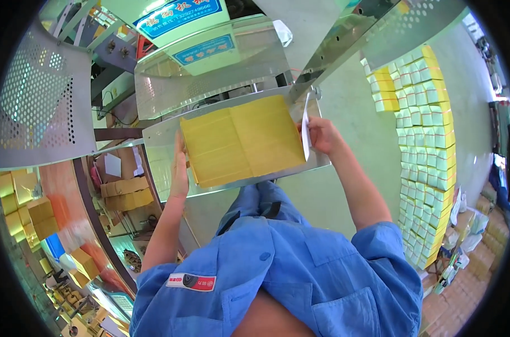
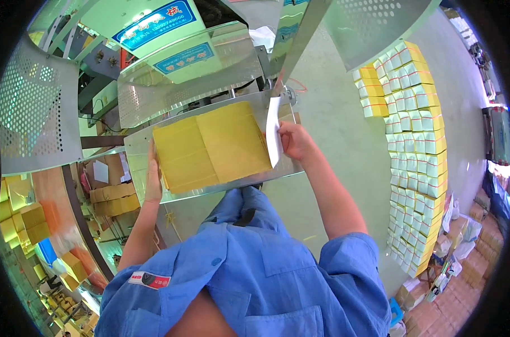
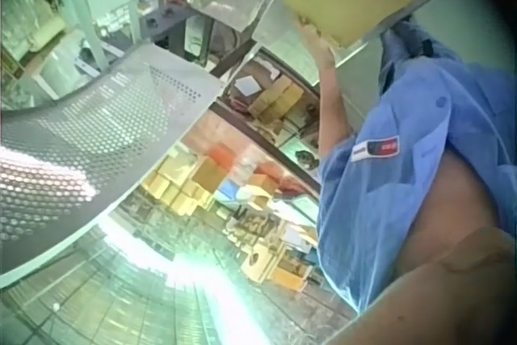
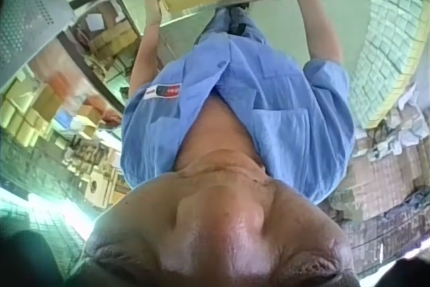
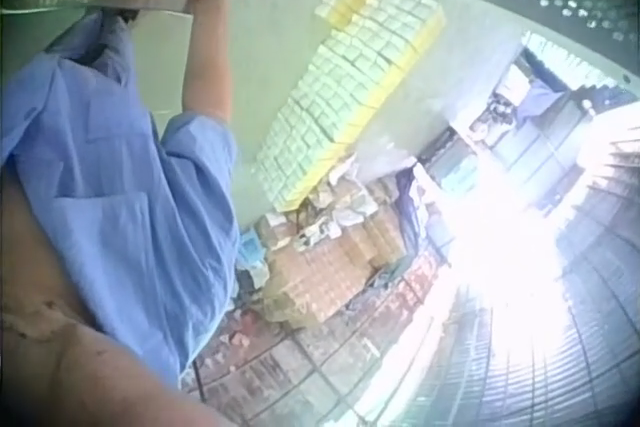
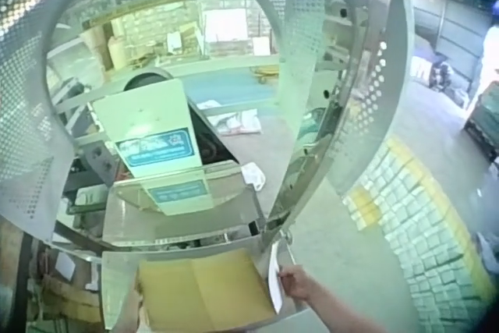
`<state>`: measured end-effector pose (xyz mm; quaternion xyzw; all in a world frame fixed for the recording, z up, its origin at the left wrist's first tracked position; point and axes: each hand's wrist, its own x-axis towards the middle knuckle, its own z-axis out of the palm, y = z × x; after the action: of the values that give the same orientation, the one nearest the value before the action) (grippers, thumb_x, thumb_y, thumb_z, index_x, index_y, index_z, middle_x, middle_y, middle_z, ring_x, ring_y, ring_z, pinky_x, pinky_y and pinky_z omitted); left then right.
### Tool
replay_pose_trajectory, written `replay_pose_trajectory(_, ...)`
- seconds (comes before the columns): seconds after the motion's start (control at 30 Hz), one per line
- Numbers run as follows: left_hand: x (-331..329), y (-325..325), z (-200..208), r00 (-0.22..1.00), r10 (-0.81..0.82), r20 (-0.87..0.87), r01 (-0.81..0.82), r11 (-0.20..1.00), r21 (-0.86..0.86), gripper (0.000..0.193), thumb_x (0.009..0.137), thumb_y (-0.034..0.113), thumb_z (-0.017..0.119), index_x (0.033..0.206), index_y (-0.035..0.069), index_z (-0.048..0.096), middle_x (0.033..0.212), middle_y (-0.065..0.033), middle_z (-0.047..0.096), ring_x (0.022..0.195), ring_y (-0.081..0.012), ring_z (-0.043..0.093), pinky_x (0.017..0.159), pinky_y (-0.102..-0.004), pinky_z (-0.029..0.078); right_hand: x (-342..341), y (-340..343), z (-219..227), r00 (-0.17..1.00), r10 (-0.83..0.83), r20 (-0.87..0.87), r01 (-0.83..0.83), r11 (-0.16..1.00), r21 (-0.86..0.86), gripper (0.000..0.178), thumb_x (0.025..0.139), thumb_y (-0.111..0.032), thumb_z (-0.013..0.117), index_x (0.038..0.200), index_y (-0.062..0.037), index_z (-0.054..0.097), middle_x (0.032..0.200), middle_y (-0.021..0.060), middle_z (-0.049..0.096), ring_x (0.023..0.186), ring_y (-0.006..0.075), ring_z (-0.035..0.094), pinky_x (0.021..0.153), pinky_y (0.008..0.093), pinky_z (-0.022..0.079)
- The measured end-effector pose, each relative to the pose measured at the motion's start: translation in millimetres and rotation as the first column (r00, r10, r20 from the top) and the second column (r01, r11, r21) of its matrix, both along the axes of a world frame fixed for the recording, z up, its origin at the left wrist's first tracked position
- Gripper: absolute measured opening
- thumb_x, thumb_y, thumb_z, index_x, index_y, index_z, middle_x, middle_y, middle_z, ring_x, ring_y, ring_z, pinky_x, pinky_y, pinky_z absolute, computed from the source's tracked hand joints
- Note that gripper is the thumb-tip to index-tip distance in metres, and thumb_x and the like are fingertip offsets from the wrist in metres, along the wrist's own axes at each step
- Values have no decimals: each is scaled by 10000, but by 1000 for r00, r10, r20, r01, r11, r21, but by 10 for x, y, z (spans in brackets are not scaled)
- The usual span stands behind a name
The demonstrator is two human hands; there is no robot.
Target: Using a binding machine to strap bundles of paper and weighing them on a digital scale.
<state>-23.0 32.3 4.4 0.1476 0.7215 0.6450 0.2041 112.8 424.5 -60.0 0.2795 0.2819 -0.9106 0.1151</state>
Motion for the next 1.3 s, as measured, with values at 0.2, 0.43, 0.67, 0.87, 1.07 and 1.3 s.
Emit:
replay_pose_trajectory(0.2, 24, 27, 55, 998, -8, 67, 9, 1000, -19, 666, 1018, 408, 406, 1514, 5, 220, 1541, -116, 296, 1415, -222, 291, 1151, -341, 226, -191, -382, 320, 980, -15, 200, -78, 890, 450, 413, 798, -3, 499, 1202, 61, 563, 1047, 109, 665, 932, 190, 649, 801, 312, 527)
replay_pose_trajectory(0.43, 40, -123, -88, 987, -8, 159, 9, 1000, -1, 577, 996, 354, 430, 1442, -9, 377, 1439, -120, 445, 1333, -220, 399, 1101, -329, 286, -115, -726, 245, 999, -49, -16, 36, 441, 897, 368, 850, -64, 586, 1215, -83, 625, 1009, 102, 696, 896, 193, 663, 791, 312, 513)
replay_pose_trajectory(0.67, 37, -113, -82, 980, -16, 196, 15, 1000, 5, 511, 997, 329, 432, 1375, -15, 443, 1347, -102, 508, 1254, -201, 453, 1064, -333, 321, -164, -632, 249, 991, -81, 110, -92, 198, 976, 230, 844, -139, 594, 1041, -107, 710, 985, 114, 703, 879, 230, 685, 775, 319, 513)
replay_pose_trajectory(0.87, 49, -70, -27, 970, -14, 243, 4, 999, 40, 519, 998, 339, 428, 1379, -14, 441, 1337, -105, 515, 1241, -199, 466, 1053, -324, 336, -283, -615, 433, 975, -32, 222, -206, 258, 944, 272, 892, -239, 621, 1017, -8, 690, 786, 71, 693, 733, 120, 597, 701, 296, 488)
replay_pose_trajectory(1.07, 53, -37, -10, 961, 7, 276, -9, 1000, 7, 526, 1000, 341, 423, 1386, -16, 433, 1350, -109, 510, 1248, -198, 465, 1059, -318, 332, -158, -577, 577, 1000, -30, -3, 18, 494, 870, 357, 943, -264, 571, 1182, -10, 645, 1040, 59, 682, 938, 126, 599, 841, 281, 477)
replay_pose_trajectory(1.3, 91, 16, 20, 966, 36, 256, -35, 999, -11, 506, 1004, 337, 409, 1370, -11, 446, 1323, -102, 519, 1233, -190, 463, 1055, -312, 328, 51, -778, 902, 994, 108, -9, -45, 486, 873, 401, 978, -206, 503, 1340, -35, 532, 1106, 64, 652, 1026, 127, 582, 913, 284, 453)
